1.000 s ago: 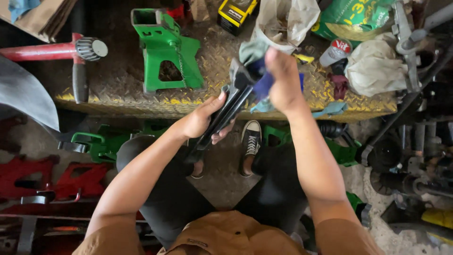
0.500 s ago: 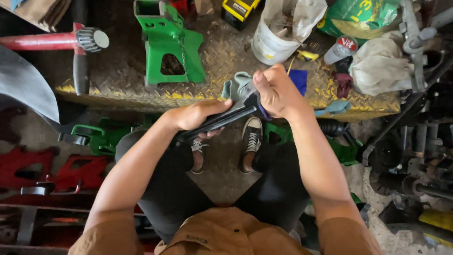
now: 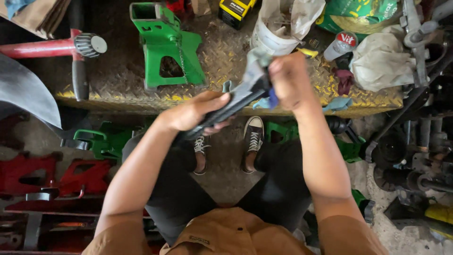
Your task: Clean and maintain floor jack components using a cloth.
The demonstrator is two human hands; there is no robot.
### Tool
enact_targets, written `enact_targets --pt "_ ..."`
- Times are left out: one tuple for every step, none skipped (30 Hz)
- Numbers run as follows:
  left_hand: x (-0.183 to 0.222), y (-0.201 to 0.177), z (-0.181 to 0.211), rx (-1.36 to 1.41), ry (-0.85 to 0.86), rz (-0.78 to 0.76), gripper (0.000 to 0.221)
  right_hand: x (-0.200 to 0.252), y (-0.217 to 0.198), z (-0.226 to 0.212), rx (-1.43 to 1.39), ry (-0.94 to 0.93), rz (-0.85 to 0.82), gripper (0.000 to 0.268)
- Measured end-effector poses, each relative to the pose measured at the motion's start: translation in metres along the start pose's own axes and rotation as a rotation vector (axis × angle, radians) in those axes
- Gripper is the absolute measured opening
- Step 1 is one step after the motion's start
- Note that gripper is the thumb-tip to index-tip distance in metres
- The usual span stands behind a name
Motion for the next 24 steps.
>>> enact_targets --pt "-0.002 0.007 0.001 0.086 0.016 -0.003 0.066 0.004 -0.004 0.026 -0.066 0.168 0.070 0.078" --pt "-0.002 0.015 0.001 0.084 0.019 -0.009 0.066 0.005 -0.003 0.032 -0.060 0.168 0.073 0.078" --pt "-0.002 0.020 0.000 0.148 -0.003 0.016 0.067 0.008 -0.014 0.038 -0.043 0.157 0.213 0.074" --pt "-0.004 0.026 -0.002 0.212 -0.022 0.038 0.069 0.013 -0.027 0.043 -0.021 0.144 0.353 0.070" --pt "-0.005 0.025 -0.004 0.211 -0.017 0.028 0.069 0.014 -0.025 0.047 -0.010 0.141 0.355 0.070" --pt "-0.006 0.032 -0.002 0.202 0.021 -0.076 0.065 0.021 -0.030 0.063 -0.174 0.239 0.472 0.060" --pt "-0.005 0.040 0.000 0.192 0.059 -0.181 0.062 0.029 -0.032 0.080 -0.339 0.335 0.590 0.052" --pt "-0.006 0.051 0.003 0.193 0.063 -0.183 0.062 0.025 -0.037 0.066 -0.335 0.333 0.588 0.052" --pt "-0.007 0.066 0.009 0.380 0.071 -0.237 0.059 0.016 -0.029 0.054 -0.683 0.299 0.507 0.053" --pt "-0.006 0.080 0.015 0.566 0.079 -0.289 0.059 0.006 -0.020 0.038 -1.029 0.259 0.411 0.058" --pt "-0.012 0.078 0.008 0.565 0.083 -0.289 0.059 0.003 -0.014 0.056 -1.028 0.257 0.408 0.058" --pt "-0.015 0.079 0.005 0.663 0.132 -0.342 0.058 0.008 -0.021 0.075 -0.941 0.216 0.548 0.055" --pt "-0.019 0.080 0.002 0.761 0.183 -0.395 0.057 0.015 -0.028 0.092 -0.849 0.171 0.685 0.052" --pt "-0.021 0.077 0.000 0.763 0.184 -0.397 0.057 0.014 -0.028 0.097 -0.846 0.172 0.684 0.052" --pt "-0.026 0.069 -0.001 0.745 0.210 -0.327 0.057 0.026 -0.047 0.097 -0.351 0.252 0.854 0.050" --pt "-0.030 0.061 -0.004 0.726 0.236 -0.259 0.057 0.038 -0.061 0.088 0.157 0.325 0.991 0.052" --pt "-0.030 0.059 -0.010 0.728 0.236 -0.263 0.057 0.038 -0.069 0.065 0.162 0.324 0.990 0.052" --pt "-0.034 0.049 -0.013 0.717 0.262 -0.190 0.056 0.032 -0.078 0.043 0.020 0.246 0.999 0.044" --pt "-0.037 0.039 -0.016 0.707 0.287 -0.117 0.054 0.026 -0.087 0.021 -0.121 0.166 1.002 0.041" --pt "-0.043 0.035 -0.020 0.713 0.292 -0.113 0.054 0.024 -0.084 0.007 -0.122 0.168 0.994 0.041" --pt "-0.046 0.009 -0.028 0.469 0.328 0.184 0.061 0.011 -0.073 -0.029 0.131 0.003 0.833 0.031" --pt "-0.040 -0.016 -0.033 0.214 0.346 0.481 0.073 0.001 -0.052 -0.061 0.367 -0.151 0.657 0.025" --pt "-0.041 -0.023 -0.041 0.217 0.340 0.491 0.073 0.002 -0.044 -0.063 0.358 -0.146 0.650 0.025" --pt "-0.039 -0.032 -0.040 0.083 0.400 0.558 0.077 -0.004 -0.030 -0.066 0.395 -0.155 0.548 0.021"
Point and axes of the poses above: each hand's wrist, its own x-axis away from the middle knuckle, its own y-axis out of the palm, z = x × y, the point moved 9 cm from there along -x, towards the middle knuckle, and after that the axes turned 10 degrees about x, right-handed, at the moved point
